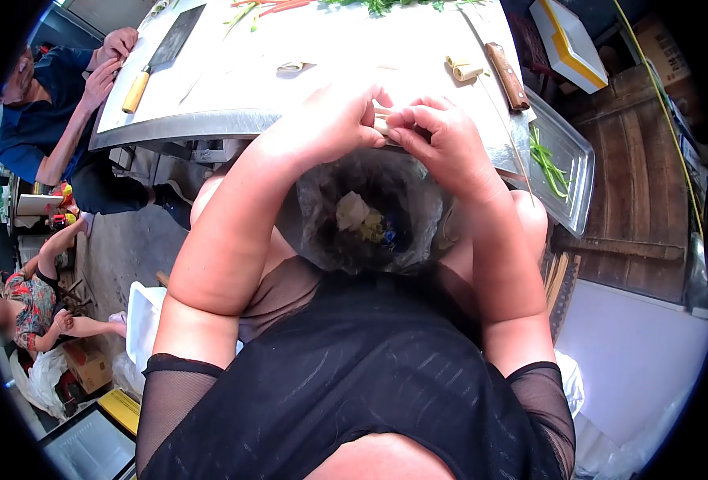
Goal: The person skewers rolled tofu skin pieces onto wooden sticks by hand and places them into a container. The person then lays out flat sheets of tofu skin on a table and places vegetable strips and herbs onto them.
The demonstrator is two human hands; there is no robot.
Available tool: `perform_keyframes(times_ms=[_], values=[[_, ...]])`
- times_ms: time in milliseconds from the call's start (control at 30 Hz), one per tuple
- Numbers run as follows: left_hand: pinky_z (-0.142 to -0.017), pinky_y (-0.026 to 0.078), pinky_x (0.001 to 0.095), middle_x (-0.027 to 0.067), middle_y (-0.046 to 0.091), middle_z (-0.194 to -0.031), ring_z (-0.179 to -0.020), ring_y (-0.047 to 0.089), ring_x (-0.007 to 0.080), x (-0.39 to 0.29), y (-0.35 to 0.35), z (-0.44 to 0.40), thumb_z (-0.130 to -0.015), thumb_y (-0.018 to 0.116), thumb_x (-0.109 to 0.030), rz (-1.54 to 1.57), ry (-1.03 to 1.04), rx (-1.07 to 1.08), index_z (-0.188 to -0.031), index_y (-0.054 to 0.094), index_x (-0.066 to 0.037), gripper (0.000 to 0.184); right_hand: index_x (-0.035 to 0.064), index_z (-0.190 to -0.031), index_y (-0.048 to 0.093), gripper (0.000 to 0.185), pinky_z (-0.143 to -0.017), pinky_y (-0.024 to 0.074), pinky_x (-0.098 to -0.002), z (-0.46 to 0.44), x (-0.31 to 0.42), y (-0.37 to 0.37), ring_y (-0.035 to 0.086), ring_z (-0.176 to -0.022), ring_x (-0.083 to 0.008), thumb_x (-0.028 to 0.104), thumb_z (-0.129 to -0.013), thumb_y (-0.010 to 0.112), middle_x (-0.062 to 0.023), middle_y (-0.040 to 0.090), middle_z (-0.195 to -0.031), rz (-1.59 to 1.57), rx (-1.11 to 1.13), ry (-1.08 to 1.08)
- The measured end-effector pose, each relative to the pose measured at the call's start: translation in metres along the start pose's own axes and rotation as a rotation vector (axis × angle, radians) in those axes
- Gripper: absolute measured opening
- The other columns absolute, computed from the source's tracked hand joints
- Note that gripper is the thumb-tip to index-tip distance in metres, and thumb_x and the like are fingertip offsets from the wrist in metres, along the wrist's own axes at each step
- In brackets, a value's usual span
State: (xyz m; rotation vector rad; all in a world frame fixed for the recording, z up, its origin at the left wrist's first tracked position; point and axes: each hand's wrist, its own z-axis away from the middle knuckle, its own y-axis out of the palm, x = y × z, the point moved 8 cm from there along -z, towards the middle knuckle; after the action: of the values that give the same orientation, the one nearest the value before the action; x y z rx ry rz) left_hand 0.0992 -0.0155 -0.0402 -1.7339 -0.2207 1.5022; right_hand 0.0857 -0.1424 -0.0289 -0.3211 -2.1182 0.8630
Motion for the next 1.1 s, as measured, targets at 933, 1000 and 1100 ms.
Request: perform_keyframes(times_ms=[933, 1000, 1100], values=[[-0.070, 0.049, 0.0348, 0.0119, 0.060, -0.082, -0.077, 0.060, 0.0253, -0.009, -0.012, 0.004, -0.084, 0.071, -0.015, -0.220, 0.224, -0.222, -0.094, 0.063, -0.002, 0.019, 0.0035, -0.090, 0.070, 0.014, -0.074, 0.0503, -0.0402, -0.009, -0.008, 0.003, 0.063, -0.083, -0.0325, 0.015, -0.083, 0.068, -0.0145, 0.064, -0.087, -0.009, 0.066, 0.018], [-0.069, 0.049, 0.0343, 0.0116, 0.060, -0.082, -0.076, 0.060, 0.0250, -0.006, -0.010, 0.003, -0.082, 0.072, -0.014, -0.162, 0.197, -0.204, -0.093, 0.062, -0.002, 0.019, 0.0033, -0.091, 0.070, 0.014, -0.074, 0.0503, -0.0406, -0.010, -0.008, 0.002, 0.063, -0.083, -0.0327, 0.015, -0.083, 0.067, -0.0146, 0.064, -0.087, 0.031, 0.046, 0.014], [-0.069, 0.049, 0.0341, 0.0116, 0.060, -0.082, -0.076, 0.060, 0.0247, -0.003, -0.008, 0.002, -0.081, 0.073, -0.011, -0.120, 0.143, -0.185, -0.093, 0.062, -0.002, 0.018, 0.0033, -0.093, 0.070, 0.016, -0.075, 0.0503, -0.0409, -0.012, -0.009, 0.003, 0.062, -0.085, -0.0329, 0.016, -0.083, 0.067, -0.0143, 0.064, -0.088, 0.091, 0.023, 0.016]])
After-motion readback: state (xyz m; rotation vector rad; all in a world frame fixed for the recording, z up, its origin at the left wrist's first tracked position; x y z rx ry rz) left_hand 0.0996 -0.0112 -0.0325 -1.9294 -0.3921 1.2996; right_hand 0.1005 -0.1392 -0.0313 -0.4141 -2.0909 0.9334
